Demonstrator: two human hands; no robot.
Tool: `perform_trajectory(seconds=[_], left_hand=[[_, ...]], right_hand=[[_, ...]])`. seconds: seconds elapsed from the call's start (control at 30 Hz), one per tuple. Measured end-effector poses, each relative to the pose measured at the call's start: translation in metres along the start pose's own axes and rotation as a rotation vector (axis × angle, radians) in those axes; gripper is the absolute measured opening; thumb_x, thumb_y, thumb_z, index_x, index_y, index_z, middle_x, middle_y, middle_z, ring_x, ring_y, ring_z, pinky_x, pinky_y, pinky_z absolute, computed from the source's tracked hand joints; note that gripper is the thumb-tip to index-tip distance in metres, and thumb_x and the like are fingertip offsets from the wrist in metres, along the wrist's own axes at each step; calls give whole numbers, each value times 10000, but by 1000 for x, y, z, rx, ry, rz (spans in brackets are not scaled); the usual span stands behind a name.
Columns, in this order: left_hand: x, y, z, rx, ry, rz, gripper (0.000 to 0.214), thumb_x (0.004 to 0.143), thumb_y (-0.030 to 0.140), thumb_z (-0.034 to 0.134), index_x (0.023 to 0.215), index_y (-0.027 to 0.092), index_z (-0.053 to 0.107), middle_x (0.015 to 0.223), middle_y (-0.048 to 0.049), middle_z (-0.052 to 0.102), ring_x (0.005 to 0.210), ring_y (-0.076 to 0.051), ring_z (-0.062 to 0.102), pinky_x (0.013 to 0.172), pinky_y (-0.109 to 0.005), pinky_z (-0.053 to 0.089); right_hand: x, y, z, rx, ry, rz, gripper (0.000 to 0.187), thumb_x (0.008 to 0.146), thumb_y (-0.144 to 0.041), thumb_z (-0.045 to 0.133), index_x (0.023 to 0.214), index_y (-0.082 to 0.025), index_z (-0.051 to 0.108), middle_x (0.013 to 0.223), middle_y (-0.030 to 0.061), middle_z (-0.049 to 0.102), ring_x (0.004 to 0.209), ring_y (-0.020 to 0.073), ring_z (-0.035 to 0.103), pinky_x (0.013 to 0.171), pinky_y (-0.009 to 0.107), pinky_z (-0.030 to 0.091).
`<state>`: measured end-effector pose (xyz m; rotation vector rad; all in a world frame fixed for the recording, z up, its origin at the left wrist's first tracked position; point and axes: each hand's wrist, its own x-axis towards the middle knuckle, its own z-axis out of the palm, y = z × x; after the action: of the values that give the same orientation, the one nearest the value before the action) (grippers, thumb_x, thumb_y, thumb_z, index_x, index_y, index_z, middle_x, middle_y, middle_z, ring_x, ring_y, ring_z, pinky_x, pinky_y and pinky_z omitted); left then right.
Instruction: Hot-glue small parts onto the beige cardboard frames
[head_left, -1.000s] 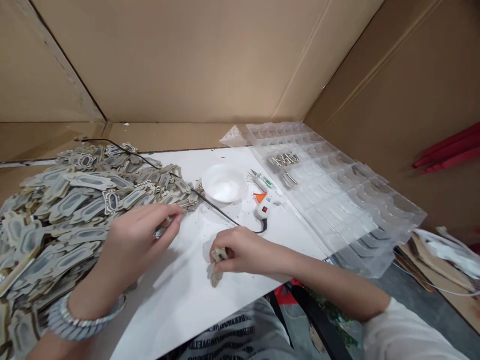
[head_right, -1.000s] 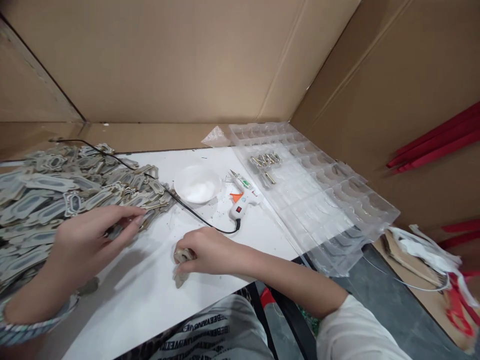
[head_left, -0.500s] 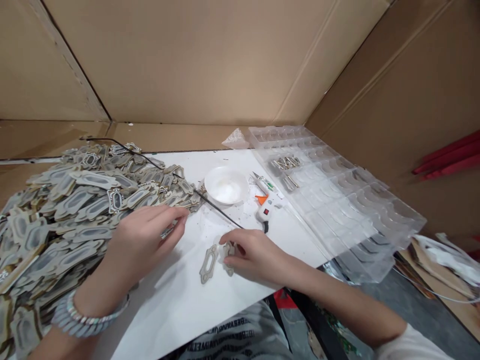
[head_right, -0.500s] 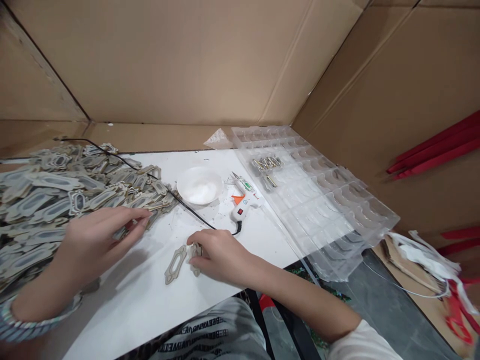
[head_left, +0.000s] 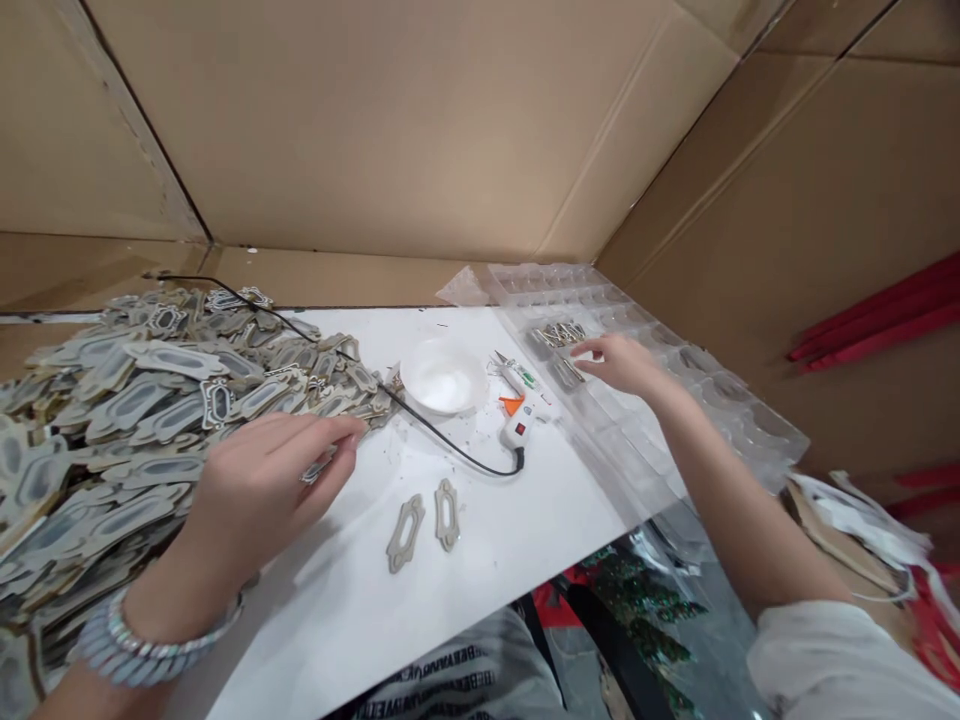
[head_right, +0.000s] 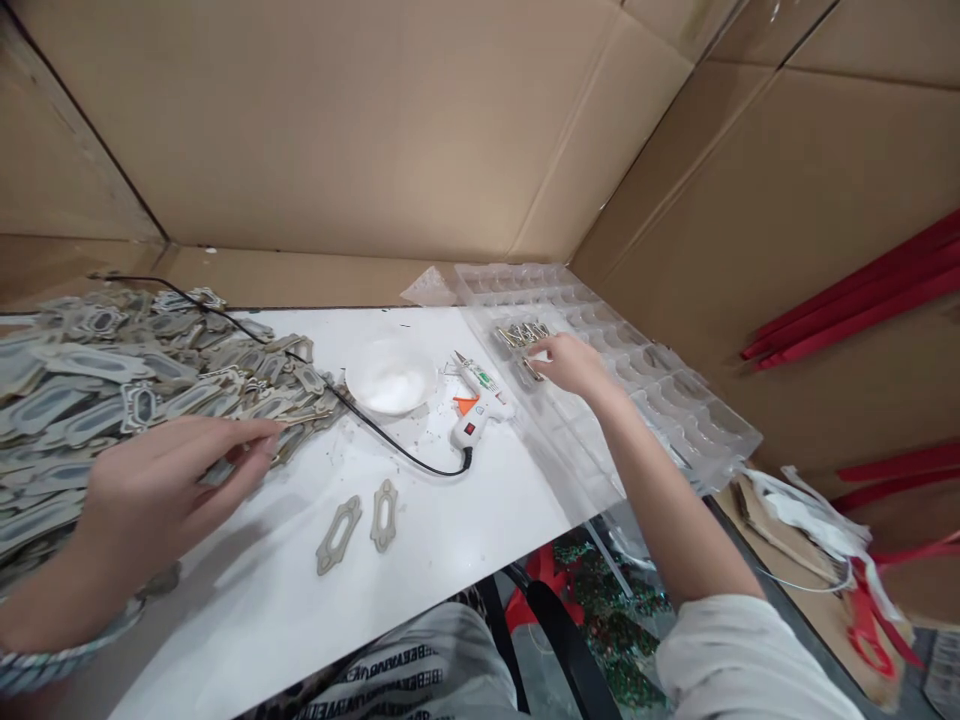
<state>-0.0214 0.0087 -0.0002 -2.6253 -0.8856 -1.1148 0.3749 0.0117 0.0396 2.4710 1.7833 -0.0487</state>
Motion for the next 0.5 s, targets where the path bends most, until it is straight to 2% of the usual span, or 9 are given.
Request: perform_trajectory(seconds=[0.1,0.27,0.5], left_hand=[[-1,-2,2,37,18,16,128,890,165,551,877,204,673,722,2,740,617,-160,683,630,-289,511],[-5,-5,6,52,9,32,115,890,166,553,888,182,667,716,-17,738,610,-165,682,612,-294,512],[-5,-5,5,40,-18,14,126,894,159,533,901,209,648,738,-5,745,634,-168,690,623,-303,507]], right_hand=[[18,8,8,-69,-111,-1,177,864,-283,643,992,-220,748,946,61,712,889,227,659,728,297,478],[32,5,11,-167,-264,23,278,952,-394,594,1114,-174,649,1133,68,666,991,198,645,875,406,536],[44,-5,5,-293,-357,9,284,959,-387,591,1153,-184,630,1178,76,644,1015,204,644,871,407,552]])
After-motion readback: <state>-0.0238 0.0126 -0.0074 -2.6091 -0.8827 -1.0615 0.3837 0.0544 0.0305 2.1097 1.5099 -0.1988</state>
